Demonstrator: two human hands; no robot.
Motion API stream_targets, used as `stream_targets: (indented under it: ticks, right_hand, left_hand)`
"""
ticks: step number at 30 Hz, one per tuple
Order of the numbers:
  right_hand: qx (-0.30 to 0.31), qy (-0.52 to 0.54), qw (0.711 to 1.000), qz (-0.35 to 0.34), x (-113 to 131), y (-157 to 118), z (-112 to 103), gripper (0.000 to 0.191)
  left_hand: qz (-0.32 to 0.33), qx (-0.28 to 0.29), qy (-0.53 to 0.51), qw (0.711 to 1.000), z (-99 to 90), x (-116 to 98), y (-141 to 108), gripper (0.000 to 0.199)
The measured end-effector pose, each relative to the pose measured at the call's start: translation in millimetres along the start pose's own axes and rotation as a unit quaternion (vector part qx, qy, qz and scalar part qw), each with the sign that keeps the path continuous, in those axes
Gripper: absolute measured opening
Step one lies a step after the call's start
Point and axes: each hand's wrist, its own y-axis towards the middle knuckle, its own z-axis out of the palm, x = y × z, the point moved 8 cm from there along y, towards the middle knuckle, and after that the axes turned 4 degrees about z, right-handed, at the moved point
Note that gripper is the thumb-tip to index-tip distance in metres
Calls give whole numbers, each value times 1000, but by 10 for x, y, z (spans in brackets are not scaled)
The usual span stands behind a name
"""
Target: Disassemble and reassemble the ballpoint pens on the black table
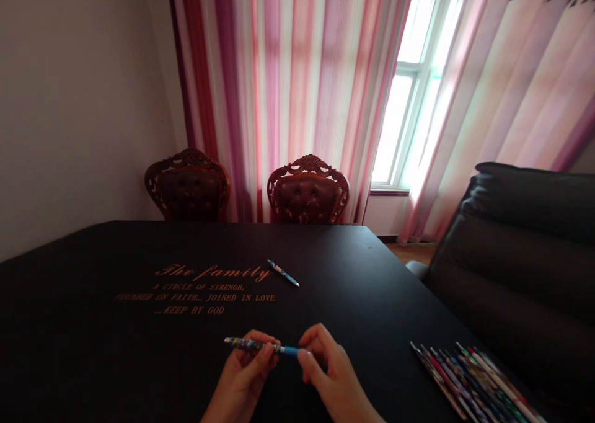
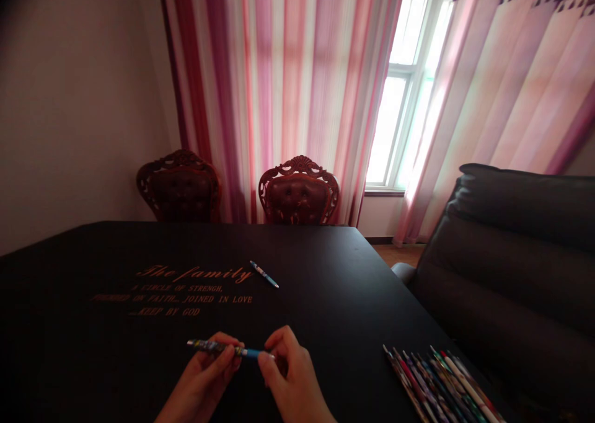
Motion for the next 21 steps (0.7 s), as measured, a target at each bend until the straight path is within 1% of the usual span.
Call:
stream_targets:
  ticks: [2,5,9,12,15,16,17,19,20,21]
  right_hand:
    - [13,-9,1000,-3,22,3,-1,33]
    - [57,-9,998,9,-14,3,65,44]
    - [33,-29,999,-7,-8,4,30,30]
    - [42,-50,998,-10,8,4,35,33]
    - [16,-64,998,-21,44,8,-14,22]
    - [7,-71,997,-25,53,8,-27,21]
    - [4,-76,997,-28,58,8,-31,23]
    - [14,-81,996,-31,61,6,-11,34]
    - [17,-80,996,-32,61,5,-4,34]
    - [15,-79,996,-33,61,5,-6,31]
  left_hand:
    - [2,-1,-2,1000,-18,0,17,18]
    - [1,7,-1,1000,-20,13,40,17]
    - [4,10,-5,1000,-32,27,50,18]
    - [4,12,-1,1000,-39,35,39,18]
    - [10,14,7,1000,-33,26,28,17]
    - [13,14,8,1000,-32,21,25,17]
    - [14,14,8,1000,-30,18,23,18]
    - [9,18,10,1000,-20,23,23,18]
    - [7,19,11,1000,-18,26,26,18]
    - [6,20,11,1000,-17,28,31,17]
